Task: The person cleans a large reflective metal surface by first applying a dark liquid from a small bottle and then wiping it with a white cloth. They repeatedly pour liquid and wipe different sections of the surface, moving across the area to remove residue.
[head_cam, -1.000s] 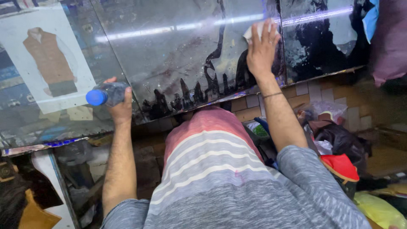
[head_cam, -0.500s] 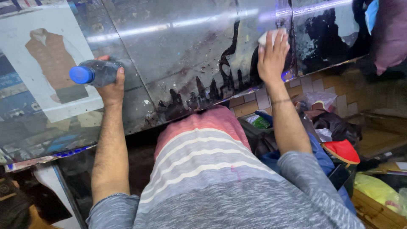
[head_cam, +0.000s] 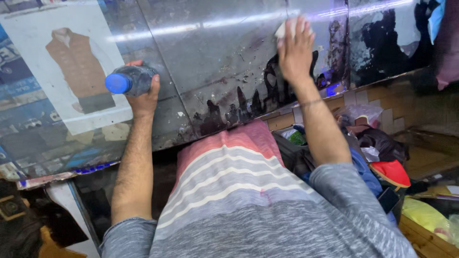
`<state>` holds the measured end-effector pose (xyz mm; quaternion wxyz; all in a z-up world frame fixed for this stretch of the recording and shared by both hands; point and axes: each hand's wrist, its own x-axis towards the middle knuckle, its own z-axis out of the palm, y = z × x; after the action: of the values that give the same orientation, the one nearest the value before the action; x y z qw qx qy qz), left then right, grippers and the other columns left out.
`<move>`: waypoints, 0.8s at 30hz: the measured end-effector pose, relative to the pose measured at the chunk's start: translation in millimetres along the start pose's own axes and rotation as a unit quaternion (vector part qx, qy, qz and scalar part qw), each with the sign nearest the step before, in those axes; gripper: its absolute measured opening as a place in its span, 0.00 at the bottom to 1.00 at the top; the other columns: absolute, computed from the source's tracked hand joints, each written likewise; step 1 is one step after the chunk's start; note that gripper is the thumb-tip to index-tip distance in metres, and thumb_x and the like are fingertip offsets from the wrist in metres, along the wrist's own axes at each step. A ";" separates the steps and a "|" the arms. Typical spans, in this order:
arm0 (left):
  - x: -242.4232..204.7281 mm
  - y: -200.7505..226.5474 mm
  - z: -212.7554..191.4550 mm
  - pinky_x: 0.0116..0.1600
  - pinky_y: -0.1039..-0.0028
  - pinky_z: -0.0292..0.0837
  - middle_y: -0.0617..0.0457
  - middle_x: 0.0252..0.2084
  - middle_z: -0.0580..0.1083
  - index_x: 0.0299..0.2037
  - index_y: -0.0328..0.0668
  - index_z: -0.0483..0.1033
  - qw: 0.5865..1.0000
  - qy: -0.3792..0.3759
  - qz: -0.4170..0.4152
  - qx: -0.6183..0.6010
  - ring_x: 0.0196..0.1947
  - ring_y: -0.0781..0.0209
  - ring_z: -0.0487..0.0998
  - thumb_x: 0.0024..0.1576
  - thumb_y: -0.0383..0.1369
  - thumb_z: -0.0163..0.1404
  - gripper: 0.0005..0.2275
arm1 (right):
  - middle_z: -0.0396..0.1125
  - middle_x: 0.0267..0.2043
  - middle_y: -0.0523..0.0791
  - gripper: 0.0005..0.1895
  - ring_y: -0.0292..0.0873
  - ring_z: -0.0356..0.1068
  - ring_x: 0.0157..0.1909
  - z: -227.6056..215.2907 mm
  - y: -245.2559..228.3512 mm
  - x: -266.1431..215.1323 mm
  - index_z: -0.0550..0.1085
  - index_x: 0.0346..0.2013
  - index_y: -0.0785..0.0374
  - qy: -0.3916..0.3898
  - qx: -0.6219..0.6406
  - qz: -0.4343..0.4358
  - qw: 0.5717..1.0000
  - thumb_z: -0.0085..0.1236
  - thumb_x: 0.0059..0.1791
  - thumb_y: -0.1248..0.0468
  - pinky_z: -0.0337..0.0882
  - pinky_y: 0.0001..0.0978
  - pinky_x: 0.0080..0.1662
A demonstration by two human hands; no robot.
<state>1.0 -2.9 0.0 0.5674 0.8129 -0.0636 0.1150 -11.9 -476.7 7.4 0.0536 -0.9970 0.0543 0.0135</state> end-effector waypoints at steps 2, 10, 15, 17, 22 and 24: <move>1.9 -2.5 -2.1 0.69 0.61 0.68 0.48 0.59 0.70 0.62 0.38 0.65 1.000 -0.002 0.009 0.000 0.61 0.54 0.71 0.60 0.36 0.65 0.25 | 0.30 0.83 0.54 0.29 0.63 0.29 0.83 4.3 -9.6 42.0 0.45 0.82 0.50 -0.018 0.036 0.066 0.997 0.35 0.67 0.51 0.31 0.63 0.77; 8.4 3.7 -2.7 0.64 0.63 0.70 0.48 0.56 0.70 0.59 0.37 0.67 1.000 0.009 0.000 -0.020 0.57 0.55 0.72 0.56 0.36 0.66 0.26 | 0.40 0.80 0.54 0.32 0.62 0.37 0.81 12.5 -97.2 -58.1 0.52 0.76 0.53 -0.043 0.084 -0.166 0.982 0.47 0.58 0.53 0.42 0.59 0.76; 0.8 -2.2 -4.0 0.64 0.63 0.70 0.48 0.56 0.69 0.60 0.37 0.68 1.000 -0.006 0.011 0.016 0.57 0.53 0.72 0.57 0.34 0.66 0.25 | 0.35 0.84 0.55 0.30 0.64 0.31 0.84 -11.0 -5.5 52.3 0.46 0.82 0.53 -0.002 0.047 0.023 0.999 0.40 0.66 0.55 0.37 0.60 0.79; 3.9 -1.8 -7.1 0.63 0.63 0.71 0.48 0.55 0.69 0.59 0.37 0.68 1.000 -0.009 0.008 0.016 0.56 0.54 0.73 0.57 0.34 0.66 0.24 | 0.34 0.83 0.56 0.30 0.66 0.30 0.82 -0.2 -36.0 54.0 0.46 0.82 0.56 0.025 0.025 -0.015 0.999 0.41 0.66 0.56 0.35 0.60 0.78; 8.0 4.9 -6.0 0.62 0.64 0.71 0.48 0.55 0.70 0.59 0.37 0.68 0.999 -0.009 0.018 0.029 0.55 0.54 0.73 0.56 0.35 0.67 0.25 | 0.34 0.80 0.55 0.33 0.63 0.31 0.80 -0.8 -92.7 12.0 0.50 0.76 0.55 -0.075 0.036 -0.190 0.978 0.44 0.59 0.50 0.33 0.60 0.75; 10.3 3.3 -4.7 0.62 0.64 0.71 0.47 0.55 0.70 0.59 0.36 0.67 0.999 0.001 0.031 0.024 0.55 0.53 0.73 0.56 0.35 0.67 0.26 | 0.35 0.81 0.56 0.32 0.64 0.33 0.81 -17.6 -68.3 37.6 0.49 0.78 0.56 -0.068 0.026 -0.162 0.984 0.41 0.62 0.51 0.34 0.61 0.75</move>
<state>9.6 0.7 7.1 0.5438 0.8239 -0.0850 0.1352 33.4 -415.1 30.9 0.0849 -0.9876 -0.1114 0.0708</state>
